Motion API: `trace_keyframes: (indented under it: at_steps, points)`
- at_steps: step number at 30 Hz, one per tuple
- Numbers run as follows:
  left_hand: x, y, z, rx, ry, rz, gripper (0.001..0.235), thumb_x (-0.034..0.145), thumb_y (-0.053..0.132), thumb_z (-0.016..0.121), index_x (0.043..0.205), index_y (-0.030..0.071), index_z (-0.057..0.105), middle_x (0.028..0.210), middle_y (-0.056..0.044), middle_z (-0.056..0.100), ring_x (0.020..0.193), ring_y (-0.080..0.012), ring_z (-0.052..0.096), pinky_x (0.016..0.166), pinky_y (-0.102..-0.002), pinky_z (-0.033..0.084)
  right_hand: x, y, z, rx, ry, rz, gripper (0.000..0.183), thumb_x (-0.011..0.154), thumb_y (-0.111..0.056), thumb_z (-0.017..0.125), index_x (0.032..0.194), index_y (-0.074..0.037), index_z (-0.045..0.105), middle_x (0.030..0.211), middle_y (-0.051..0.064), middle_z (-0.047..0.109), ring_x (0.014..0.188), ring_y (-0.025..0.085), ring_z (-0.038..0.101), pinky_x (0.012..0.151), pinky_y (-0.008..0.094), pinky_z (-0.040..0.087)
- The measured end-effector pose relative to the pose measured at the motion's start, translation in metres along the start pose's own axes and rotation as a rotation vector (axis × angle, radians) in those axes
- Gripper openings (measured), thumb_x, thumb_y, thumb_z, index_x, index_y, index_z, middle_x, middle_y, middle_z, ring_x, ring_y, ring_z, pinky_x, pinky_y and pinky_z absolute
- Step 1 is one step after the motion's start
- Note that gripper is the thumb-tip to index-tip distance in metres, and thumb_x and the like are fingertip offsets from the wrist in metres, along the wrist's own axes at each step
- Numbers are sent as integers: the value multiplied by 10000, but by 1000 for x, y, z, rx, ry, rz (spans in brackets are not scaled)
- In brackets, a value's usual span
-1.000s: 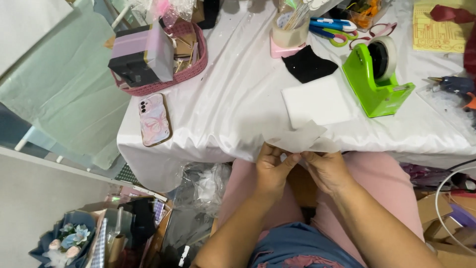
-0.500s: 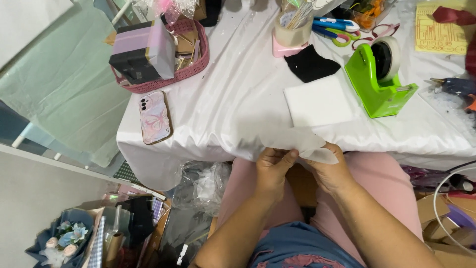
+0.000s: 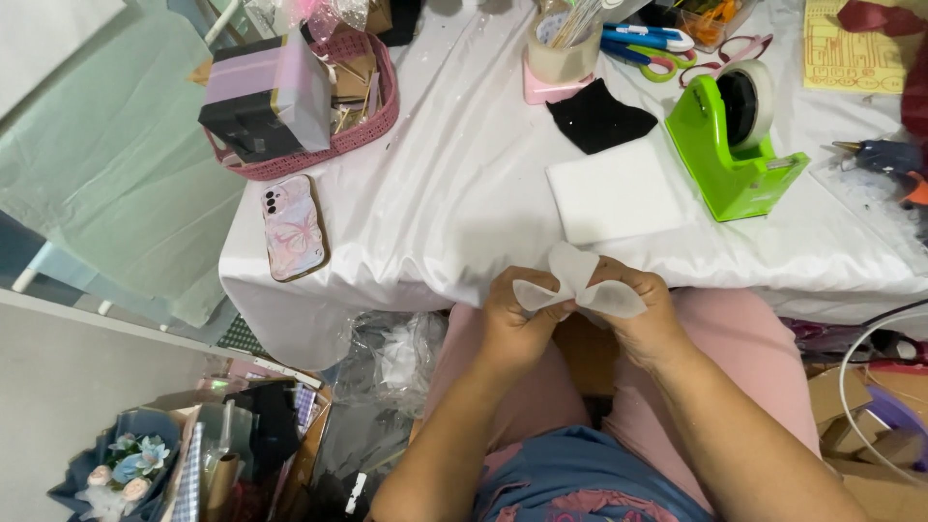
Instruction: The person is sitting on the floor, folding and shaping small squares of white tissue paper into decorative flowers at a design station.
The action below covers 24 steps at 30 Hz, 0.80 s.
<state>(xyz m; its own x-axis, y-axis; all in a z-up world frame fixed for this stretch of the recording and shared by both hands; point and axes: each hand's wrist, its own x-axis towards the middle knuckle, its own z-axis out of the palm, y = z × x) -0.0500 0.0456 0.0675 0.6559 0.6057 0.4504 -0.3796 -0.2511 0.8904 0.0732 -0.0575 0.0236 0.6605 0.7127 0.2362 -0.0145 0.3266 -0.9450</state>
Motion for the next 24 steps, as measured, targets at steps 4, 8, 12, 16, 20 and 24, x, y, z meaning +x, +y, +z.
trace_keyframes:
  at_steps: [4,8,12,16,20,24]
  points:
    - [4,-4,-12,30,-119,-39,348,850,87,826,590,120,597,532,41,591,522,-22,443,526,-164,399,5,14,-25,-31,-73,22,79,836,3,819,801,-48,769,754,38,629,821,129,545,827,312,503]
    - [-7,-28,-20,62,-225,-71,172,809,96,858,725,91,708,667,-57,675,647,-132,591,610,-291,484,13,12,-37,-82,-368,-31,98,748,-4,870,811,-29,799,816,87,720,783,171,620,768,344,543]
    - [-12,-31,-26,83,-220,-104,99,809,109,849,812,81,754,747,-66,719,723,-175,662,666,-330,527,15,10,-39,-134,-446,-65,120,715,-33,885,782,-25,786,817,109,730,777,199,651,754,345,536]
    - [-13,-27,-30,162,-246,-126,91,804,97,841,818,57,760,748,-120,742,724,-236,706,641,-349,546,17,12,-41,-209,-451,-77,118,729,-36,881,780,-34,775,824,96,735,782,202,657,771,343,531]
    - [-16,-31,-31,139,-245,-139,80,816,108,856,808,101,777,746,-81,738,721,-198,681,676,-329,539,15,6,-37,-270,-418,-91,144,746,-47,873,775,-44,731,786,86,713,774,195,658,788,361,537]
    - [-25,-62,-35,208,-123,-154,141,767,153,897,868,130,802,785,-28,733,784,-182,691,743,-297,563,10,6,-32,-315,-341,-97,121,791,-79,861,860,-43,768,832,104,745,829,208,689,820,381,540]
